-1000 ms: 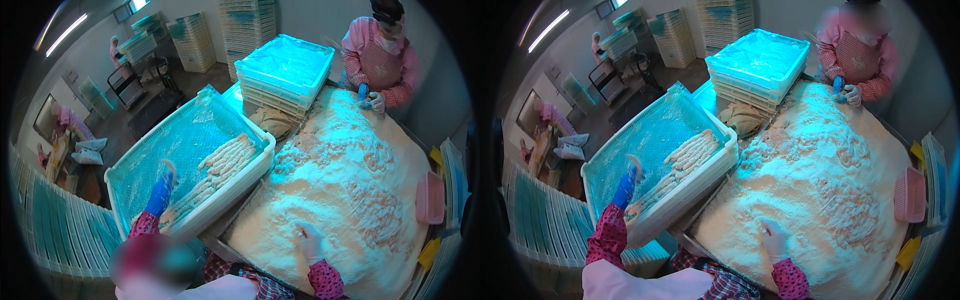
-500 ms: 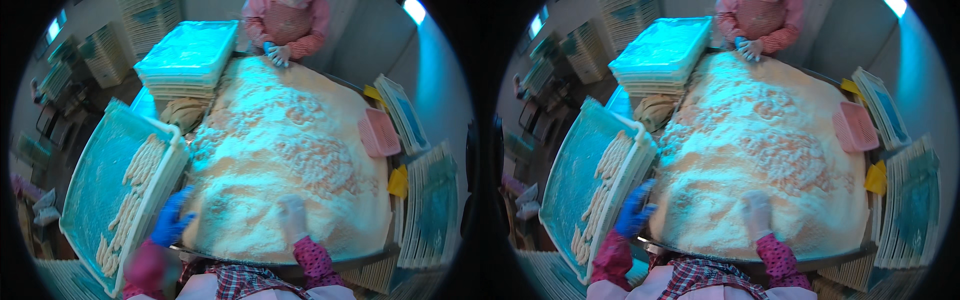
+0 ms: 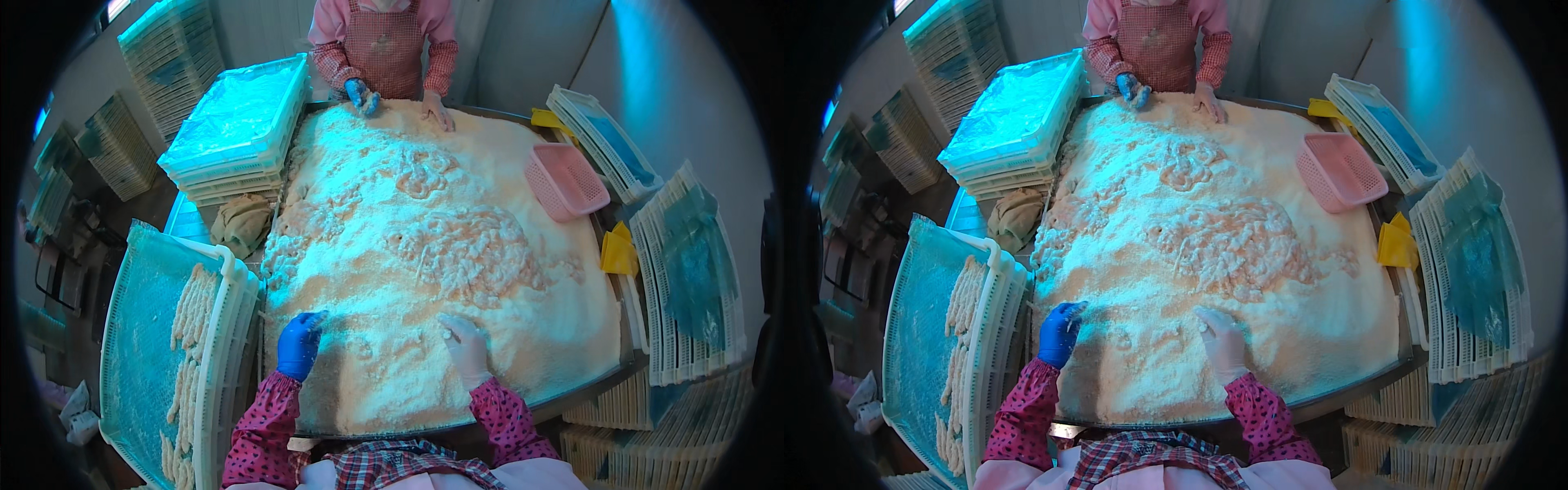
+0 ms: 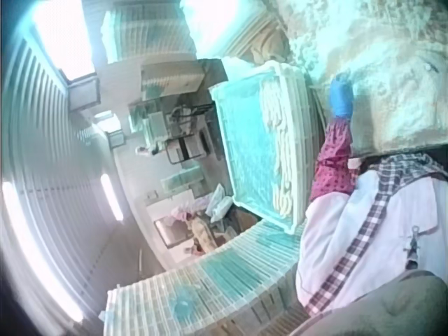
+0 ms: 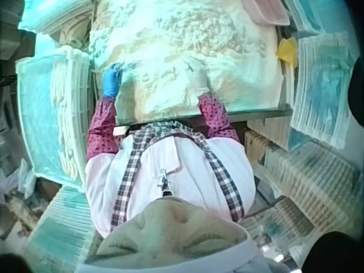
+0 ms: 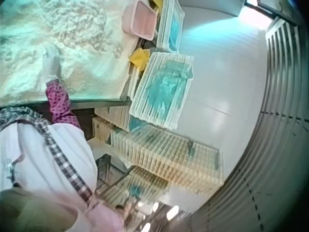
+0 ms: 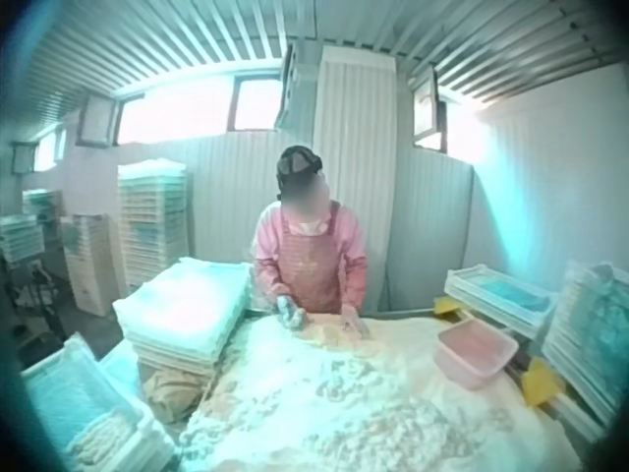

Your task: The person repeatedly takes portions of dough from a large floured table, rolls them into long strips by hand, and places them into a white plastic tray. A coworker performs the same task across the table.

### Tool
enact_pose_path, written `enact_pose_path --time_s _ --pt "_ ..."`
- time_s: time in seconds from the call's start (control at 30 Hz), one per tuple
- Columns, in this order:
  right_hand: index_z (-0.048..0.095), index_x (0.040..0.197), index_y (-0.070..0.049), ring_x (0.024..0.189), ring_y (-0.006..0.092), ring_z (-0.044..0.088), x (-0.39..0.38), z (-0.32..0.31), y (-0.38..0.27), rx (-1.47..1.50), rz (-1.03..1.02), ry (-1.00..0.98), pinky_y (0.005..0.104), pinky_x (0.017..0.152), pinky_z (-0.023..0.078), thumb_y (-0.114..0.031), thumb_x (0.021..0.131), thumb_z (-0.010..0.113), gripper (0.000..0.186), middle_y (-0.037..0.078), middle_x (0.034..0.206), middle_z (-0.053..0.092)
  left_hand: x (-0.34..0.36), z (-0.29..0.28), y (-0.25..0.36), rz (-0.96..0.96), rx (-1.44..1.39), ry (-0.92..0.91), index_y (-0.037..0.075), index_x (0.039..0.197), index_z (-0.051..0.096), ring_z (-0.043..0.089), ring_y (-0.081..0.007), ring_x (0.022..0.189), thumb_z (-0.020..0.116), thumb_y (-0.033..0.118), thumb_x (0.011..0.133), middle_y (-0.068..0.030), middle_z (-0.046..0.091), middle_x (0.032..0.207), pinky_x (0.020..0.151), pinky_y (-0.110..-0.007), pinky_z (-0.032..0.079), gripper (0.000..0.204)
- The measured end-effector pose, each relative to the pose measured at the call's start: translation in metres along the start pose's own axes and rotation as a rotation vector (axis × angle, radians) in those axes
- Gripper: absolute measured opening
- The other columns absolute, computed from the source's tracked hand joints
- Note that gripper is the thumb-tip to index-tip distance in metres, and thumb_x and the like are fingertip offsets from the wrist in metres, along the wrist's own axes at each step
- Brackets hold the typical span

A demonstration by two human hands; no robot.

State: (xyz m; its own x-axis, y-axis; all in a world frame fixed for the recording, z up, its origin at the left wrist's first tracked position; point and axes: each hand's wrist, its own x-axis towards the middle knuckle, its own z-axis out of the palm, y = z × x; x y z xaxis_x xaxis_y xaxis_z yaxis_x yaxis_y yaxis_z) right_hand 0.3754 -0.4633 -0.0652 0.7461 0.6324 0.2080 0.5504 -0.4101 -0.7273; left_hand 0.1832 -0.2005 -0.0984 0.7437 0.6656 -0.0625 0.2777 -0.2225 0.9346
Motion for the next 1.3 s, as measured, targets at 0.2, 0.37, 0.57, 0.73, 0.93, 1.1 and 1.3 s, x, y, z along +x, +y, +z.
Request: enact_pose_path --time_s 0.2,0.37,0.57,0.73,0.93,1.1,1.3 --pt "0.062 0.110 -0.006 0.090 0.0283 0.062 0.005 0.033 -0.016 -0.368 -0.438 -0.248 0.0351 0.078 0.050 0.002 0.073 0.062 0.037 0.010 0.098 0.065 -0.030 0.065 0.017 0.408 0.588 -0.013 0.011 0.114 0.059 0.061 -0.0291 0.078 0.067 0.027 0.080 -0.0118 0.063 0.092 0.069 -0.039 0.049 0.038" --pt "0.066 0.104 -0.004 0.083 0.0179 0.063 0.006 0.031 -0.009 0.370 0.148 -0.156 0.0282 0.073 0.050 0.001 0.077 0.064 0.027 0.008 0.095 0.067 -0.026 0.079 0.017 -0.172 -0.801 0.054 0.005 0.119 0.053 0.060 -0.0186 0.084 0.061 0.015 0.086 -0.0064 0.061 0.097 0.079 -0.032 0.049 0.036" --pt "0.068 0.099 -0.006 0.090 0.0185 0.062 -0.006 0.035 -0.073 0.294 -0.078 -0.103 0.0291 0.077 0.050 -0.007 0.082 0.065 0.017 0.007 0.095 0.067 -0.048 0.085 0.046 -0.417 -1.430 -0.087 0.001 0.119 0.051 0.056 -0.0246 0.105 0.051 0.019 0.090 -0.0127 0.056 0.117 0.093 -0.038 0.044 0.034" --pt "0.068 0.100 -0.014 0.104 0.0239 0.056 -0.031 0.049 -0.082 0.044 -0.353 -0.121 0.0414 0.090 0.043 -0.022 0.084 0.062 0.019 0.008 0.105 0.063 -0.044 0.087 0.051 -0.317 -1.777 -0.114 0.003 0.122 0.050 0.054 -0.0268 0.109 0.043 0.038 0.094 -0.0149 0.054 0.124 0.097 -0.040 0.041 0.045" --pt "0.054 0.128 -0.022 0.134 0.0311 0.031 -0.003 0.052 -0.107 0.009 -0.534 -0.086 0.0507 0.108 0.021 -0.030 0.092 0.041 0.038 0.002 0.142 0.040 -0.061 0.100 0.069 -0.677 -1.434 -0.099 0.008 0.133 0.040 0.035 -0.0276 0.129 0.039 0.044 0.095 -0.0145 0.036 0.141 0.108 -0.042 0.025 0.053" --pt "0.040 0.139 -0.019 0.138 0.0347 0.019 0.008 0.066 -0.091 -0.163 -0.391 -0.004 0.0557 0.110 0.005 -0.041 0.094 0.032 0.052 0.009 0.148 0.029 -0.072 0.072 0.088 -0.650 -1.450 -0.221 0.006 0.143 0.023 0.012 -0.0258 0.139 0.039 0.033 0.094 -0.0092 0.017 0.151 0.113 -0.041 0.002 0.058" --pt "0.041 0.137 -0.012 0.134 0.0318 0.029 -0.025 0.065 -0.094 0.467 -0.367 -0.388 0.0452 0.109 0.021 -0.037 0.088 0.055 0.057 0.014 0.142 0.036 -0.067 0.141 0.077 0.241 -1.283 0.460 0.004 0.142 0.027 0.034 -0.0297 0.130 0.036 0.048 0.095 -0.0123 0.031 0.145 0.107 -0.044 0.027 0.064"
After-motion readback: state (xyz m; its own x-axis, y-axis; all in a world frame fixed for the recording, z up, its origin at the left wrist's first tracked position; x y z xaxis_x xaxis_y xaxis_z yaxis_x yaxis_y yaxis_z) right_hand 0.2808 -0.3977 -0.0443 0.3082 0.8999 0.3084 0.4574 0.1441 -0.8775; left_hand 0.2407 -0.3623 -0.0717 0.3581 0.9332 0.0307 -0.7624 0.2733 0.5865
